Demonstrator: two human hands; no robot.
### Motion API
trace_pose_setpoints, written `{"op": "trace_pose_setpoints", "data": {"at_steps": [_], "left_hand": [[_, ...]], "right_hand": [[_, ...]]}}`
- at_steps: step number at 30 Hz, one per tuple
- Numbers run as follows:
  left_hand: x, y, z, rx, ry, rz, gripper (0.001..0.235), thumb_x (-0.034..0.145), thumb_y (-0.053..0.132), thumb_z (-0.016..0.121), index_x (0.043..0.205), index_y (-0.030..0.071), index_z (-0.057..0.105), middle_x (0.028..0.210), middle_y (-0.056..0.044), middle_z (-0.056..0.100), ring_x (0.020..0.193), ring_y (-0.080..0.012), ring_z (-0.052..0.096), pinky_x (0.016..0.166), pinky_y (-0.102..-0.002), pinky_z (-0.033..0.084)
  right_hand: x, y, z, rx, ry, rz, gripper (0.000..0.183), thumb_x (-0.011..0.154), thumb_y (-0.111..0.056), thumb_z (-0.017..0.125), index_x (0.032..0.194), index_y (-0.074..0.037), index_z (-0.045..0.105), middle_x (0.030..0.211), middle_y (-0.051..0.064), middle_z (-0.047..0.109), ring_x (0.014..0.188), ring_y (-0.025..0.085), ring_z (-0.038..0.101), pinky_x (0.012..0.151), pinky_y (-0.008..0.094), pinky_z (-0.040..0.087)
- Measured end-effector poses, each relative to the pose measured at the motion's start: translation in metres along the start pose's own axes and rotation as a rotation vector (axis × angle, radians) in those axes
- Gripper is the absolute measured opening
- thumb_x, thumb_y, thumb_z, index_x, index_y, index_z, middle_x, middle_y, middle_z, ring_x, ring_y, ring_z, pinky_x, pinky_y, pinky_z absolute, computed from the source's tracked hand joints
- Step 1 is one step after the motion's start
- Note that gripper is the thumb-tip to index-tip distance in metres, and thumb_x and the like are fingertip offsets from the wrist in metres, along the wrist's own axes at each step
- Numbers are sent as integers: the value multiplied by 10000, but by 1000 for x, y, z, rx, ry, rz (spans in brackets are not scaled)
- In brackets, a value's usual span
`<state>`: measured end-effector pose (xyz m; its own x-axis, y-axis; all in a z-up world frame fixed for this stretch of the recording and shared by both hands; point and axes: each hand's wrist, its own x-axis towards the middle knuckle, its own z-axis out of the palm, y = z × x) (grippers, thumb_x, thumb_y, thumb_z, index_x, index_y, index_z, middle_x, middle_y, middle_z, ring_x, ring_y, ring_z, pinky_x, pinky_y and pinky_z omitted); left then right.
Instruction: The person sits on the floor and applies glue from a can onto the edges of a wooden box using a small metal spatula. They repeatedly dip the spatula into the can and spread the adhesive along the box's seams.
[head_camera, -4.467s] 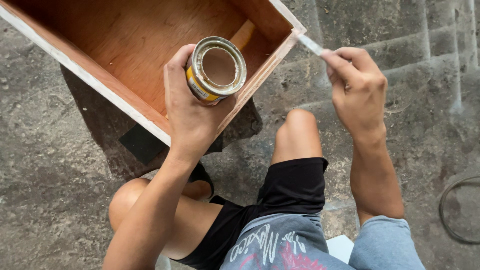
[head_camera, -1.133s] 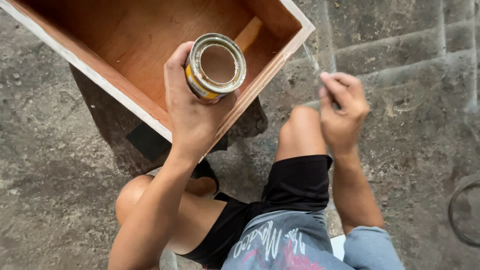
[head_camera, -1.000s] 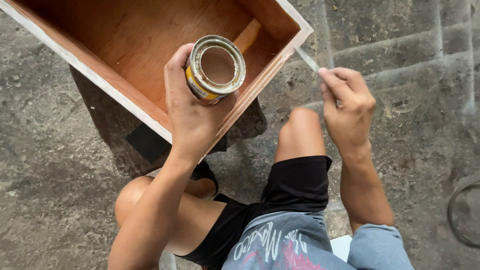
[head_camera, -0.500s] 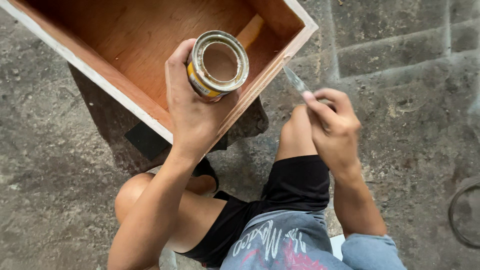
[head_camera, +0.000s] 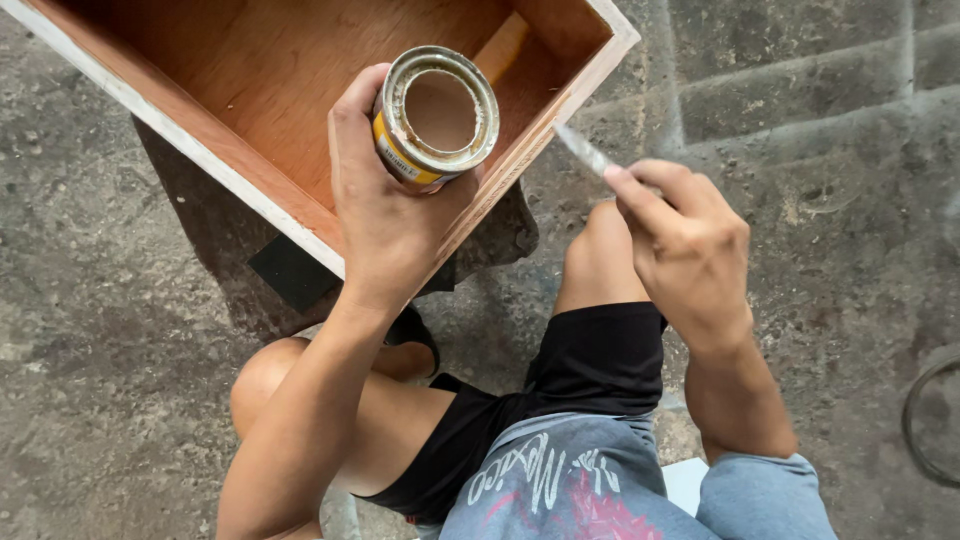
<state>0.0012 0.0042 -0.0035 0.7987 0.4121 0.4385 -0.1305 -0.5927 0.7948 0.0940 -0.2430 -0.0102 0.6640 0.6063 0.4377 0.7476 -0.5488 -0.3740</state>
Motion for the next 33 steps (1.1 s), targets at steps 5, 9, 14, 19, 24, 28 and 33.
{"op": "trace_pose_setpoints", "data": {"at_steps": [5, 9, 14, 19, 24, 28, 33], "left_hand": [[0, 2, -1, -19, 2, -13, 728, 903, 1, 909, 1442, 65, 423, 1351, -87, 536, 1302, -224, 581, 1130, -338, 497], [1, 1, -1, 0, 25, 9, 726, 899, 5, 919, 1436, 69, 433, 1345, -91, 541, 1298, -237, 577, 1128, -339, 493], [0, 1, 0, 8, 28, 29, 722, 907, 0, 917, 1437, 74, 433, 1351, -96, 540, 1304, -251, 569, 1134, -341, 490], [-2, 0, -1, 3, 28, 18, 736, 908, 8, 923, 1449, 75, 429, 1354, -95, 533, 1307, -249, 571, 1131, -344, 497], [-2, -1, -2, -3, 6, 38, 735, 947, 22, 934, 1462, 90, 415, 1364, -81, 521, 1316, -231, 569, 1136, -335, 509], [-1, 1, -4, 6, 14, 38, 729, 924, -9, 908, 1457, 91, 420, 1356, -84, 524, 1309, -237, 570, 1133, -345, 500], [-3, 1, -4, -8, 15, 4, 734, 909, -11, 899, 1455, 85, 417, 1352, -93, 523, 1299, -246, 573, 1123, -340, 499]], "right_hand": [[-3, 0, -1, 52, 23, 31, 297, 984, 6, 770, 1267, -82, 761, 1203, 82, 706, 998, 267, 683, 873, 377, 558], [1, 3, -2, 105, -6, -28, 305, 949, 14, 752, 1239, -81, 764, 1195, 88, 702, 1035, 270, 697, 891, 380, 567], [6, 18, -10, -22, 2, -2, 198, 1040, 10, 749, 1219, -74, 770, 1169, 65, 711, 959, 229, 684, 845, 351, 544], [19, 20, -9, -119, -43, -69, 203, 1018, -14, 743, 1197, -99, 785, 1154, 33, 701, 975, 223, 672, 835, 346, 537], [37, 13, 7, -321, 39, -111, 185, 999, -34, 765, 1175, -80, 797, 1060, 89, 680, 881, 252, 634, 694, 356, 514], [36, 20, 14, -291, 96, -56, 241, 1033, -4, 715, 1261, -74, 755, 1091, 90, 669, 974, 250, 648, 817, 382, 536], [10, 24, 14, -66, -5, 45, 262, 1061, 30, 688, 1301, -61, 743, 1156, 99, 675, 945, 239, 683, 842, 378, 552]]}}
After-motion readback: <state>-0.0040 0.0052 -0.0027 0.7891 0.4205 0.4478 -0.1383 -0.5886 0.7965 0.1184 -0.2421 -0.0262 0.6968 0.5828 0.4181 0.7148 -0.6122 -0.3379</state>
